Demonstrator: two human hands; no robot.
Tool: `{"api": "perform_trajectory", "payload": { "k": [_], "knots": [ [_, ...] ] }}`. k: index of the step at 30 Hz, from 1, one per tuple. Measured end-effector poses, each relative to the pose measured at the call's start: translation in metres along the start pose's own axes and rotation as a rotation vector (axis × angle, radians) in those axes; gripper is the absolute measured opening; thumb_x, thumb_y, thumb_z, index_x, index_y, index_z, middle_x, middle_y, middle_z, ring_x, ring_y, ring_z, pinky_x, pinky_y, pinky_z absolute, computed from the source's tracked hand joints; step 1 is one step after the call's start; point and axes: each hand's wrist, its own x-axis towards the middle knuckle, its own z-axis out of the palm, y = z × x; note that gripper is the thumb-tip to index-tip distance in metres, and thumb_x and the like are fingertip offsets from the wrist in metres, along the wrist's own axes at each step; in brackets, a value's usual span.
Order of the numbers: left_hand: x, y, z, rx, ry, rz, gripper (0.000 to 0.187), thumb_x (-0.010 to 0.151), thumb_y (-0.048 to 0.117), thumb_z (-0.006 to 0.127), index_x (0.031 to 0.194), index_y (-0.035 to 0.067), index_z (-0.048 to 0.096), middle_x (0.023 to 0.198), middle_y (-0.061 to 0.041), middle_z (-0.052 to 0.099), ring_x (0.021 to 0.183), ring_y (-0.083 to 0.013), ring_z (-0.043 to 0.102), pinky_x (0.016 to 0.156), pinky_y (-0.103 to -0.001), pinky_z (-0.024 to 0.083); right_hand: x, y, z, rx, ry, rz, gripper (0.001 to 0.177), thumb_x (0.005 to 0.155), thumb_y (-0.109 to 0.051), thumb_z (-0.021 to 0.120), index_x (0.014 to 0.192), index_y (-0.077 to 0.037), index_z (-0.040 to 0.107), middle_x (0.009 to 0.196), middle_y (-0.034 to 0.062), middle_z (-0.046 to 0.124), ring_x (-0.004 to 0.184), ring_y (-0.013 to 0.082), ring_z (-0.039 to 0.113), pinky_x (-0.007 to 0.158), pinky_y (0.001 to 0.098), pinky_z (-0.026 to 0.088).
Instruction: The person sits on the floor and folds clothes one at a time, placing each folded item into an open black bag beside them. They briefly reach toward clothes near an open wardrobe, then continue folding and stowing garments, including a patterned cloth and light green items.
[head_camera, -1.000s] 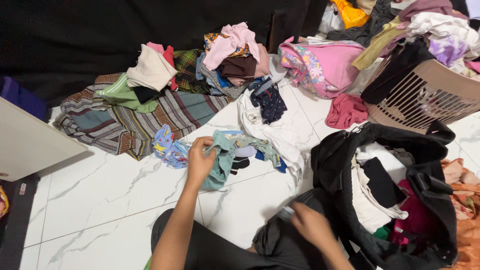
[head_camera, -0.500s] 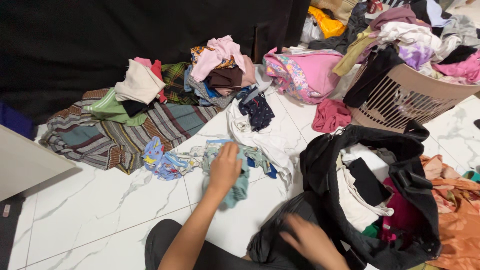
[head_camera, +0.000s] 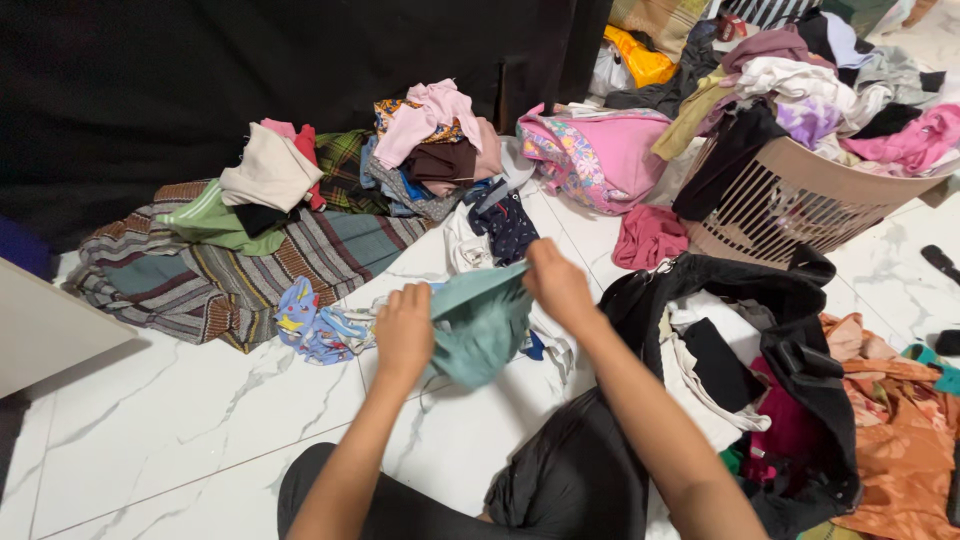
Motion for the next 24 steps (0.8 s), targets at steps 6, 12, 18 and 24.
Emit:
{"api": "perform_trajectory", "payload": {
  "k": [6, 12, 18, 24],
  "knots": [
    [0.041, -0.034, -0.031, -0.167, -0.209, -0.169, 0.036, 0.073, 0.002, 0.066, 0.109, 0.006, 0.061, 0.103, -0.021, 0.071, 0.098, -0.0426, 0.067, 0.085, -0.051, 0.052, 0.037, 0.026, -0.042, -0.071, -0.152, 0.009, 0.021, 0.083, -0.002, 0.061, 0.100, -0.008, 0.051, 0.097, 0.0161, 0.061, 0.089, 0.0437, 0.062, 0.072, 0.0538, 0.049],
    [0.074, -0.044, -0.041, -0.305, -0.320, -0.437, 0.025, 0.084, 0.017, 0.061, 0.101, 0.001, 0.066, 0.096, -0.031, 0.071, 0.095, -0.0477, 0.068, 0.089, -0.054, 0.052, 0.052, -0.003, -0.070, 0.249, -0.267, -0.111, 0.042, 0.072, 0.013, 0.053, 0.109, -0.007, 0.054, 0.110, 0.0146, 0.057, 0.096, 0.0348, 0.064, 0.080, 0.0462, 0.052],
    [0.080, -0.060, -0.023, -0.356, -0.187, -0.499, 0.034, 0.086, 0.023, 0.054, 0.101, -0.005, 0.065, 0.102, -0.038, 0.066, 0.103, -0.0544, 0.062, 0.094, -0.057, 0.047, 0.033, -0.031, -0.070, 0.054, -0.546, -0.339, 0.062, 0.063, 0.020, 0.051, 0.108, -0.017, 0.073, 0.127, 0.0065, 0.059, 0.113, 0.0307, 0.062, 0.084, 0.0415, 0.053],
    [0.078, -0.093, 0.000, -0.305, -0.227, -0.562, 0.032, 0.084, 0.018, 0.052, 0.101, -0.005, 0.064, 0.107, -0.038, 0.066, 0.104, -0.0555, 0.062, 0.093, -0.060, 0.047, 0.019, -0.025, -0.059, -0.064, -0.517, -0.299, 0.050, 0.073, 0.013, 0.055, 0.113, -0.010, 0.072, 0.126, 0.0073, 0.058, 0.115, 0.0300, 0.060, 0.090, 0.0413, 0.051]
  ]
}}
